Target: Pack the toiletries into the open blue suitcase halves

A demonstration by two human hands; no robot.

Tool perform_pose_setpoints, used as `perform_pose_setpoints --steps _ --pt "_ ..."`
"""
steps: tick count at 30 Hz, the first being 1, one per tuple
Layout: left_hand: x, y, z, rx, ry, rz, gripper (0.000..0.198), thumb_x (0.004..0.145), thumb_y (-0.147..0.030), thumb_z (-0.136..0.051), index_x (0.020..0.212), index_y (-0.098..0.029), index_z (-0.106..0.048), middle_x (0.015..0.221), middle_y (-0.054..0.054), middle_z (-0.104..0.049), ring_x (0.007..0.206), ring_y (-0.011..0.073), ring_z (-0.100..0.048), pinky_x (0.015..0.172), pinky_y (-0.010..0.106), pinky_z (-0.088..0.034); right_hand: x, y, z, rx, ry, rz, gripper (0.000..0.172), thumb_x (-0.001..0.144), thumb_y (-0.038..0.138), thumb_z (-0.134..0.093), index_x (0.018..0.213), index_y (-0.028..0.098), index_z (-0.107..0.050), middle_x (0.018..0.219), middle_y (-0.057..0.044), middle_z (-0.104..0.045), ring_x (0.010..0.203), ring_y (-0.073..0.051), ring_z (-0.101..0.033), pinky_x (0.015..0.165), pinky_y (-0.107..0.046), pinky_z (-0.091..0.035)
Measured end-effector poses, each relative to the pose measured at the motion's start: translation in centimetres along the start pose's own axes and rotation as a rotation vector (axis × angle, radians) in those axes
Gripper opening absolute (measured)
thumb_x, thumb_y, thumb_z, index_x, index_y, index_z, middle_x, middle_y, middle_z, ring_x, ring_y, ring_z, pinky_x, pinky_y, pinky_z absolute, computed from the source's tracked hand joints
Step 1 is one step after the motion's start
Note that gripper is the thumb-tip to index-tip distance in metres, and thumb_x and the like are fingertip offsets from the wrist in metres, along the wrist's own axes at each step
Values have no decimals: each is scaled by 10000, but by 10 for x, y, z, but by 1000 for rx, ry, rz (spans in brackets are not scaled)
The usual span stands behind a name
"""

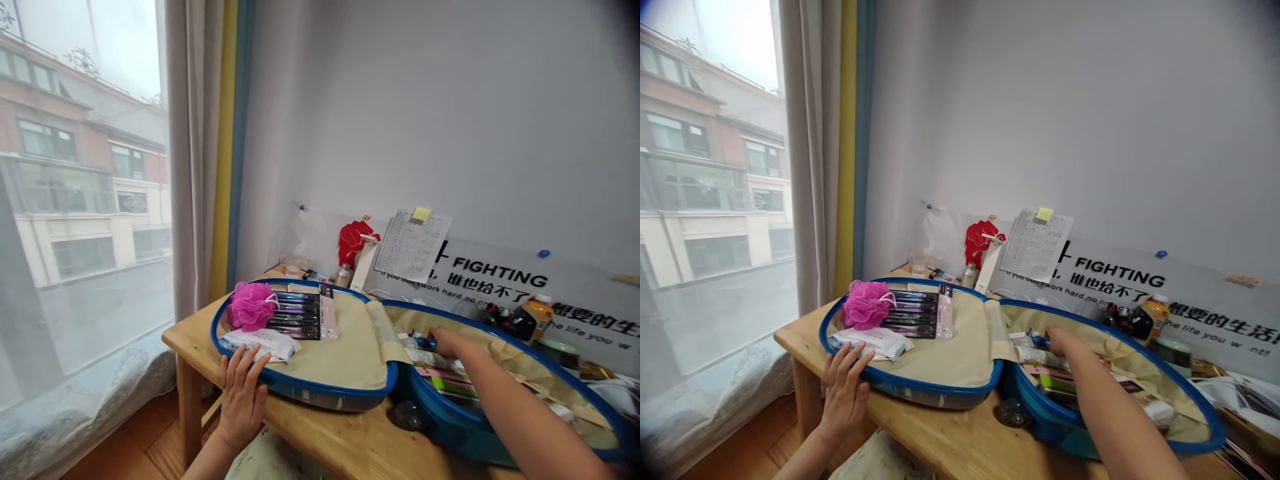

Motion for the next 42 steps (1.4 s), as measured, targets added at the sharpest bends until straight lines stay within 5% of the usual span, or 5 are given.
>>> perform_pose_setpoints --steps 5,11,18,26,42 --pt "2 -2 1 -5 -9 -13 399 888 -222 -377 1265 -195 -506 1318 106 -518 1408 223 -237 1181 462 -77 -11 -4 8 -8 63 -76 294 890 383 -554 1084 164 -590 1088 -53 -614 933 -145 -600 820 -356 -519" --pt "1 -2 0 10 -9 4 409 898 -249 -365 1286 -216 -493 1322 91 -528 1400 232 -258 1178 477 -88 -21 10 57 115 -183 -84 231 832 272 -550 992 122 -622 939 -95 -643 882 -192 -614 787 -324 -494" --pt "1 -2 0 -5 1 4 405 899 -253 -373 1283 -211 -495 1321 97 -523 1401 229 -251 1178 465 -77 -48 124 110 325 -350 318 425 785 281 -468 1186 178 -564 1138 -116 -581 1064 -236 -550 916 -331 -453" --pt "2 -1 2 -6 9 8 404 887 -236 -380 1268 -216 -511 1329 86 -523 1404 218 -250 1178 452 -84 -111 276 76 329 27 918 552 735 265 -543 1284 201 -535 1120 -77 -571 1005 -185 -566 938 -322 -450" --pt "13 0 9 -48 62 40 383 899 -220 -368 1239 -215 -545 1233 66 -608 1315 217 -393 1174 446 -55 -110 297 38 280 11 902 418 790 276 -548 1201 204 -575 1166 -95 -616 1064 -212 -583 937 -354 -460"
Point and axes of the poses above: each hand's wrist, its own x-axis towards the middle knuckle, its own z-axis out of the back of the hand, y = z × x, the point moved 7 cm from there along x, towards the middle knuckle
